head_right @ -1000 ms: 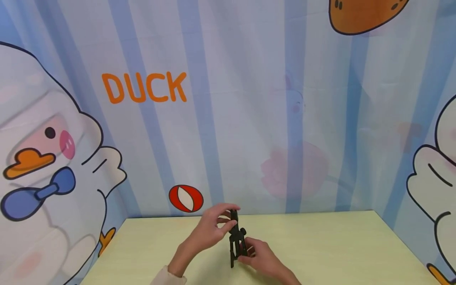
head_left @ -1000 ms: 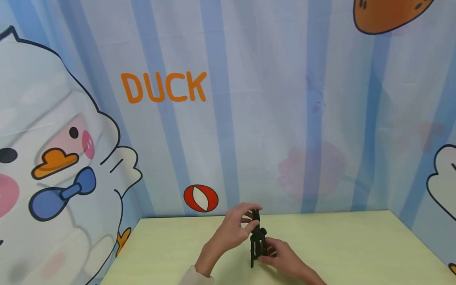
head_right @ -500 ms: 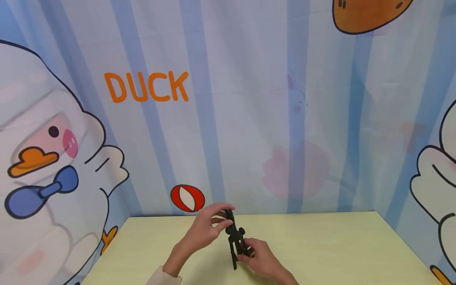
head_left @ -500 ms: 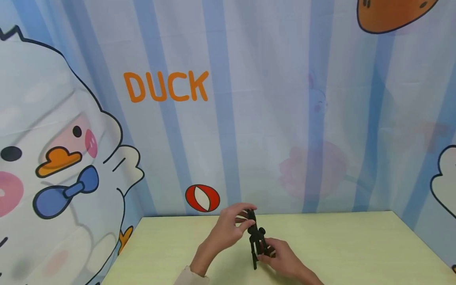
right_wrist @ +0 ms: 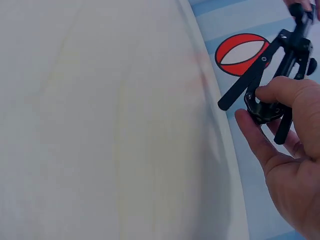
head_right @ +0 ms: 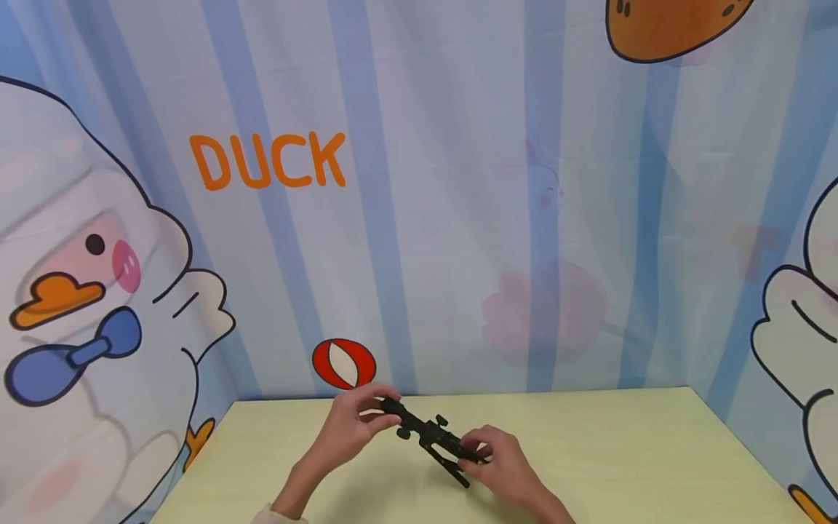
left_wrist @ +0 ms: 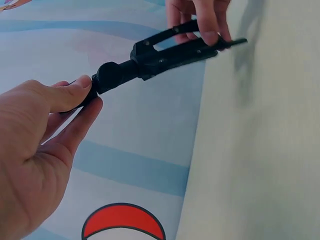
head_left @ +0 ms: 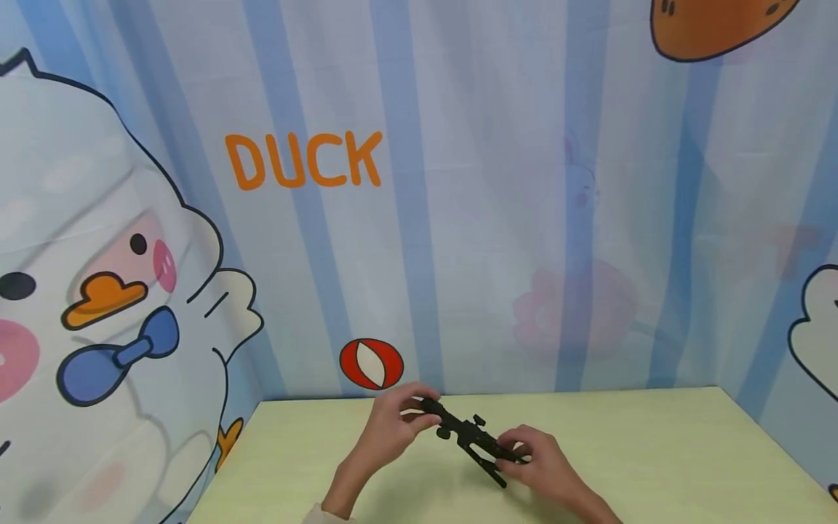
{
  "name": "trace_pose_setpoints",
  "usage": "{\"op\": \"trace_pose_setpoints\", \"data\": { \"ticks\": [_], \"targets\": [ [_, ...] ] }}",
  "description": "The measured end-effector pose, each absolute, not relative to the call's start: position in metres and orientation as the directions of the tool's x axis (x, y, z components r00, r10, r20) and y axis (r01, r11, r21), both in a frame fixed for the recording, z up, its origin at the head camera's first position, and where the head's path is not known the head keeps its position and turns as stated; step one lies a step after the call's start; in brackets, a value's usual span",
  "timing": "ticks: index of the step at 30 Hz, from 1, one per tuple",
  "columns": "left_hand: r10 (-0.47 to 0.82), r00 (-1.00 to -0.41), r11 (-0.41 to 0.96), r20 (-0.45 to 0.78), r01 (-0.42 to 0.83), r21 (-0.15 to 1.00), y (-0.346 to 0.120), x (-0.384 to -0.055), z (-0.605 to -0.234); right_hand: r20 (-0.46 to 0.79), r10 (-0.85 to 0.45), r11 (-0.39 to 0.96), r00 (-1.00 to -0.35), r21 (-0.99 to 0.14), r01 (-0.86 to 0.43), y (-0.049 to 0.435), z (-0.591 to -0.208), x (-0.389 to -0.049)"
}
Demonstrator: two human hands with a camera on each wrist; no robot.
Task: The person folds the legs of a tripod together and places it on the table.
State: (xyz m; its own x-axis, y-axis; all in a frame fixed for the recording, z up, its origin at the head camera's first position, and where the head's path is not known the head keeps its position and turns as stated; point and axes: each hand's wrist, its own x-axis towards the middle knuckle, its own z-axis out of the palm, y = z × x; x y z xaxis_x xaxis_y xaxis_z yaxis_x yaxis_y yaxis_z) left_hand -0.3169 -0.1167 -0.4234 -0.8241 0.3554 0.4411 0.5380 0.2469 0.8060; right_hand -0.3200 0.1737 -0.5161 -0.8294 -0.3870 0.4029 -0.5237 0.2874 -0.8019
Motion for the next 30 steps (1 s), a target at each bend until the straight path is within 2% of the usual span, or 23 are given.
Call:
{"op": "trace_pose_setpoints", "data": {
  "ticks": [5, 13, 23, 30],
  "targets": [
    [0.352, -0.852, 0.26, 0.389, 0.488, 0.834, -0.123, -0.317, -0.432, 0.425, -0.349, 0.337, -0.835, -0.774, -0.536, 0.185, -0.508, -0.319],
    [0.359, -0.861, 0.34, 0.361, 0.481, 0.808, -0.128, -0.317, -0.449, 0.45, -0.305, 0.309, -0.84, -0.787, -0.534, 0.19, -0.501, -0.316],
    [0.396, -0.873, 0.401, 0.284, 0.443, 0.802, -0.131, -0.321, -0.463, 0.405, -0.296, 0.32, -0.865, -0.811, -0.489, 0.193, -0.494, -0.315],
    [0.486, -0.835, 0.457, 0.258, 0.494, 0.74, -0.133, -0.328, -0.48, 0.394, -0.335, 0.315, -0.856, -0.809, -0.496, 0.197, -0.495, -0.316]
  ]
}}
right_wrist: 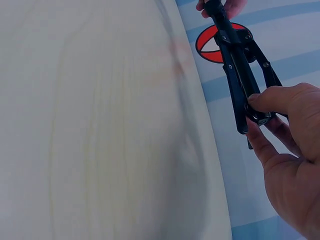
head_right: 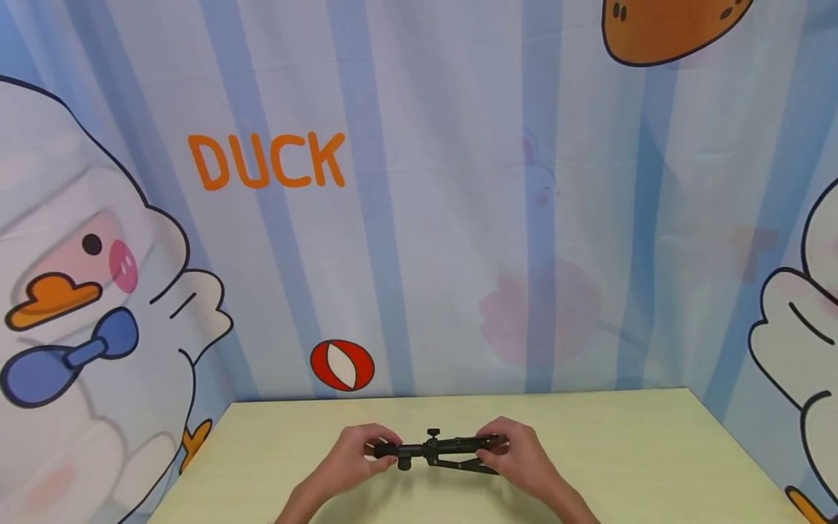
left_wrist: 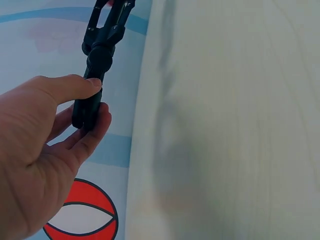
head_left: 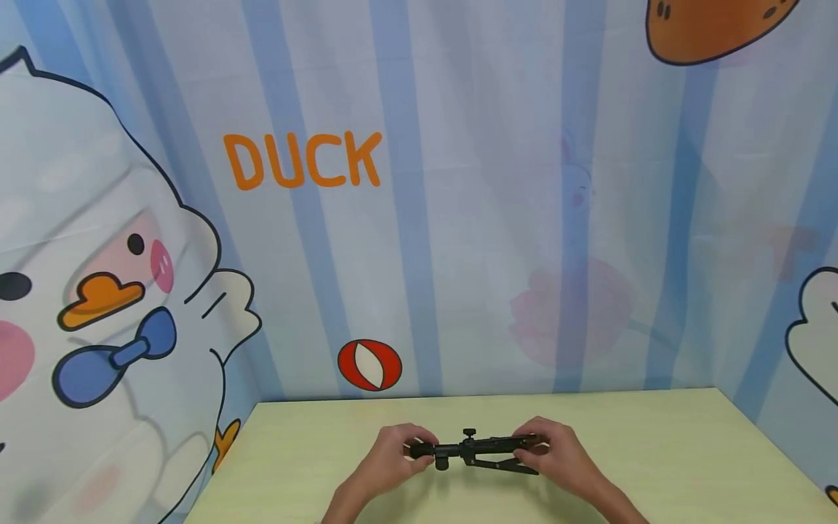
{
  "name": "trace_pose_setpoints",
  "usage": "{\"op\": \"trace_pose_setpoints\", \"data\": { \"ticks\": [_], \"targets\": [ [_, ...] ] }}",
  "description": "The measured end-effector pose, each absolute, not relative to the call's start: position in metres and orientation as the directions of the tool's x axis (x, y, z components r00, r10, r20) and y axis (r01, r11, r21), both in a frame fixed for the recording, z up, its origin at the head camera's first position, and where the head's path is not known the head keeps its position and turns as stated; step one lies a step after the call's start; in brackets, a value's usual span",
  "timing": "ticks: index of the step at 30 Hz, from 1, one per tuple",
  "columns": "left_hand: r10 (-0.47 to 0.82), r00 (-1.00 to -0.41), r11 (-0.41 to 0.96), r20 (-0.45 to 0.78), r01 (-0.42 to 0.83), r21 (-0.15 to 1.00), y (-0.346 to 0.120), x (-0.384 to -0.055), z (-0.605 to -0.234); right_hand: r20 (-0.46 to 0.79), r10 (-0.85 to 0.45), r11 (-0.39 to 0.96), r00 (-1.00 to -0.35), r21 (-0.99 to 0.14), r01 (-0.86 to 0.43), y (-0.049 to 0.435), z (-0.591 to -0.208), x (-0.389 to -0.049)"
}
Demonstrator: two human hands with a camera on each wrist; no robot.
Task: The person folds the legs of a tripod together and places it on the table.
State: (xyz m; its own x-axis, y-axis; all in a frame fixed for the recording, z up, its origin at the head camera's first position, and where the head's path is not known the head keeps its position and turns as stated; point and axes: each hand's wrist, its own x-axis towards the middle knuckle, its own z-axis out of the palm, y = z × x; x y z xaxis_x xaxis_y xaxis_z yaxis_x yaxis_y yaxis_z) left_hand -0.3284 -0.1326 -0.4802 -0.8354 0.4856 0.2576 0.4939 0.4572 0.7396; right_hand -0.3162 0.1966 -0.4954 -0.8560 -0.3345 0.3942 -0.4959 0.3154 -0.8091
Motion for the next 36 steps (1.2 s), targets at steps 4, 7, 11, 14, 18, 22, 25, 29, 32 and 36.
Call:
{"op": "trace_pose_setpoints", "data": {
  "ticks": [4, 7, 11, 14, 18, 22, 25, 29, 32, 36],
  "targets": [
    [0.516, -0.817, 0.499, 0.259, 0.532, 0.684, -0.132, -0.332, -0.488, 0.372, -0.36, 0.335, -0.856, -0.804, -0.49, 0.197, -0.499, -0.318],
    [0.535, -0.805, 0.534, 0.258, 0.558, 0.635, -0.129, -0.333, -0.491, 0.358, -0.364, 0.35, -0.86, -0.803, -0.483, 0.198, -0.503, -0.32],
    [0.551, -0.798, 0.581, 0.244, 0.577, 0.575, -0.125, -0.334, -0.494, 0.372, -0.371, 0.361, -0.851, -0.787, -0.501, 0.2, -0.509, -0.321],
    [0.56, -0.798, 0.61, 0.223, 0.579, 0.541, -0.121, -0.335, -0.495, 0.385, -0.387, 0.364, -0.838, -0.771, -0.522, 0.201, -0.512, -0.322],
    [0.569, -0.8, 0.636, 0.189, 0.574, 0.515, -0.118, -0.335, -0.497, 0.383, -0.412, 0.368, -0.827, -0.76, -0.535, 0.203, -0.516, -0.323],
    [0.572, -0.799, 0.637, 0.186, 0.575, 0.513, -0.116, -0.336, -0.5, 0.374, -0.424, 0.372, -0.825, -0.759, -0.535, 0.205, -0.519, -0.323],
    [0.573, -0.796, 0.633, 0.195, 0.581, 0.512, -0.115, -0.339, -0.505, 0.361, -0.425, 0.383, -0.83, -0.759, -0.526, 0.206, -0.52, -0.325],
    [0.57, -0.799, 0.638, 0.194, 0.578, 0.508, -0.114, -0.342, -0.511, 0.341, -0.422, 0.404, -0.84, -0.759, -0.511, 0.207, -0.522, -0.326],
    [0.571, -0.798, 0.639, 0.195, 0.58, 0.505, -0.114, -0.344, -0.513, 0.321, -0.418, 0.418, -0.849, -0.763, -0.494, 0.207, -0.523, -0.328],
    [0.572, -0.798, 0.641, 0.193, 0.581, 0.502, -0.113, -0.345, -0.514, 0.303, -0.416, 0.438, -0.857, -0.759, -0.481, 0.207, -0.523, -0.329]
  ]
}}
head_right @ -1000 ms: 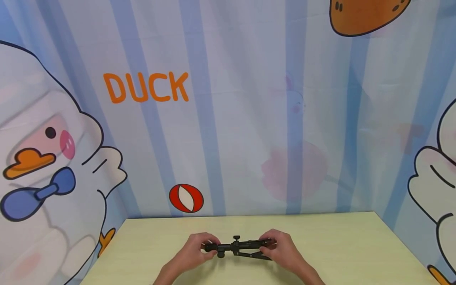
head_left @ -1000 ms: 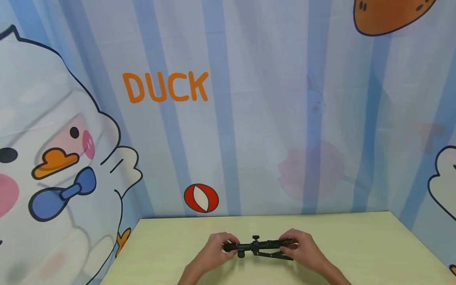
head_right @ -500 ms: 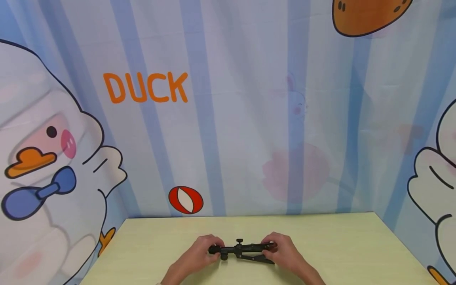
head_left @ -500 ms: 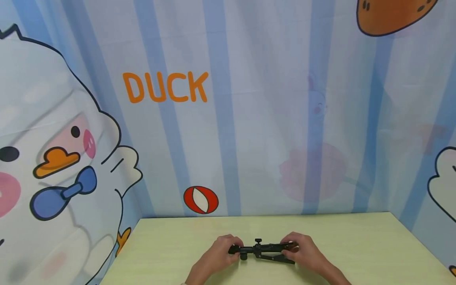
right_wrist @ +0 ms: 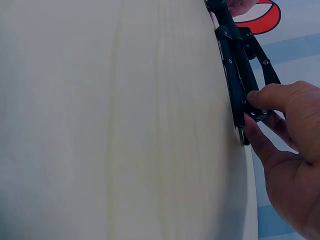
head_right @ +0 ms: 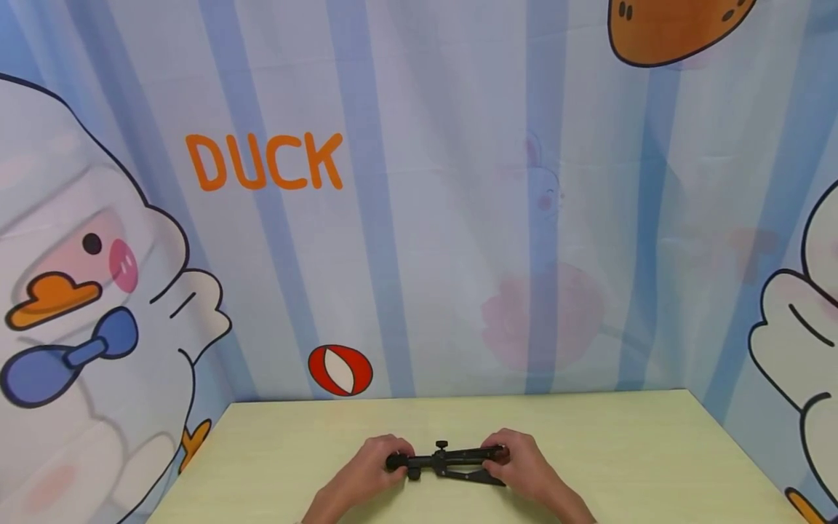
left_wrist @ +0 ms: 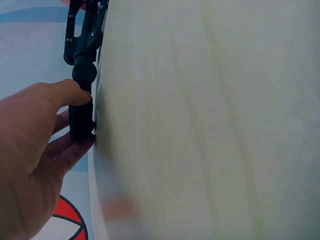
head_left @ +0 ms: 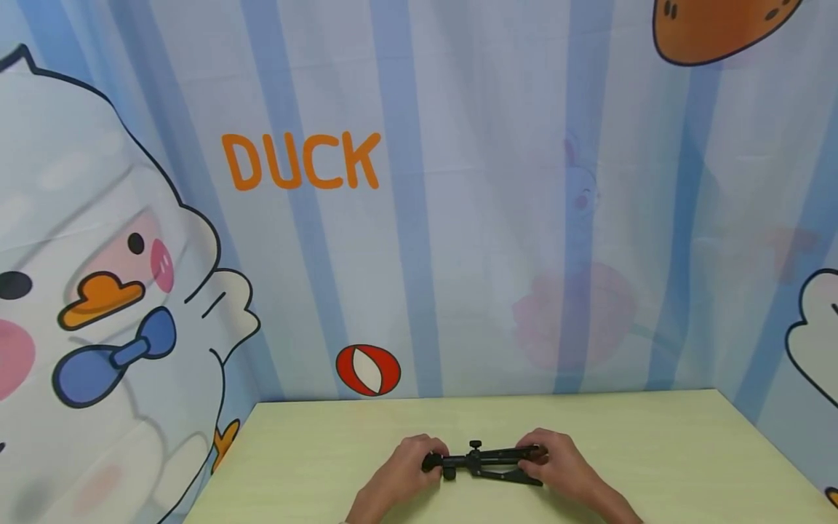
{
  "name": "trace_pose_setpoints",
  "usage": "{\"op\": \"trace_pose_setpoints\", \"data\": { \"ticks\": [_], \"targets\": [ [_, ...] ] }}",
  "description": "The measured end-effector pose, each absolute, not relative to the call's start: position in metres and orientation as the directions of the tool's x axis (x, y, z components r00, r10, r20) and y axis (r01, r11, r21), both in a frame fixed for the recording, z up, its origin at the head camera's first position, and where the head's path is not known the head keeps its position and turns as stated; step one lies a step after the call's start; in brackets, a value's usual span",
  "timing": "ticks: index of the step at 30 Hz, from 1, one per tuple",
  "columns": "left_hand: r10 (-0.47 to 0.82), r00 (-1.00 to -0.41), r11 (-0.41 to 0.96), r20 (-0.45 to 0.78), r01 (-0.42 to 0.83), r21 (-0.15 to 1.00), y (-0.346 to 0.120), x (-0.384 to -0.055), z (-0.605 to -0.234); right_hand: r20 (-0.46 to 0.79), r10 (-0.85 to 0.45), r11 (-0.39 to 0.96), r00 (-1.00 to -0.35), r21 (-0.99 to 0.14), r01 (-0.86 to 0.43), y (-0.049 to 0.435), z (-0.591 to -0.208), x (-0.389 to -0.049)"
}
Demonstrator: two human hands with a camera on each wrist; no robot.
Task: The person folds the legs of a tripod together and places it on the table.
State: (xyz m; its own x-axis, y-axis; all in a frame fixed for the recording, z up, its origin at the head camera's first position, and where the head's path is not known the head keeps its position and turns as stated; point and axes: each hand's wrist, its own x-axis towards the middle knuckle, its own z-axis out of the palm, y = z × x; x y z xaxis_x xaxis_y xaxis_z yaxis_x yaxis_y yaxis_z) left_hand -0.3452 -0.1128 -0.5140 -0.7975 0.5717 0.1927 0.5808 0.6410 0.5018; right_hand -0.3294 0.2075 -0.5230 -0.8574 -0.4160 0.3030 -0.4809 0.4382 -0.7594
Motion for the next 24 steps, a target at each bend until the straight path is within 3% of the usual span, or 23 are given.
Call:
{"op": "trace_pose_setpoints", "data": {
  "ticks": [15, 24],
  "targets": [
    [0.547, -0.822, 0.669, 0.16, 0.543, 0.508, -0.111, -0.342, -0.51, 0.28, -0.379, 0.473, -0.882, -0.761, -0.445, 0.209, -0.524, -0.329],
    [0.544, -0.834, 0.705, 0.092, 0.515, 0.487, -0.126, -0.344, -0.502, 0.292, -0.432, 0.455, -0.853, -0.746, -0.486, 0.217, -0.513, -0.332]
  ]
}}
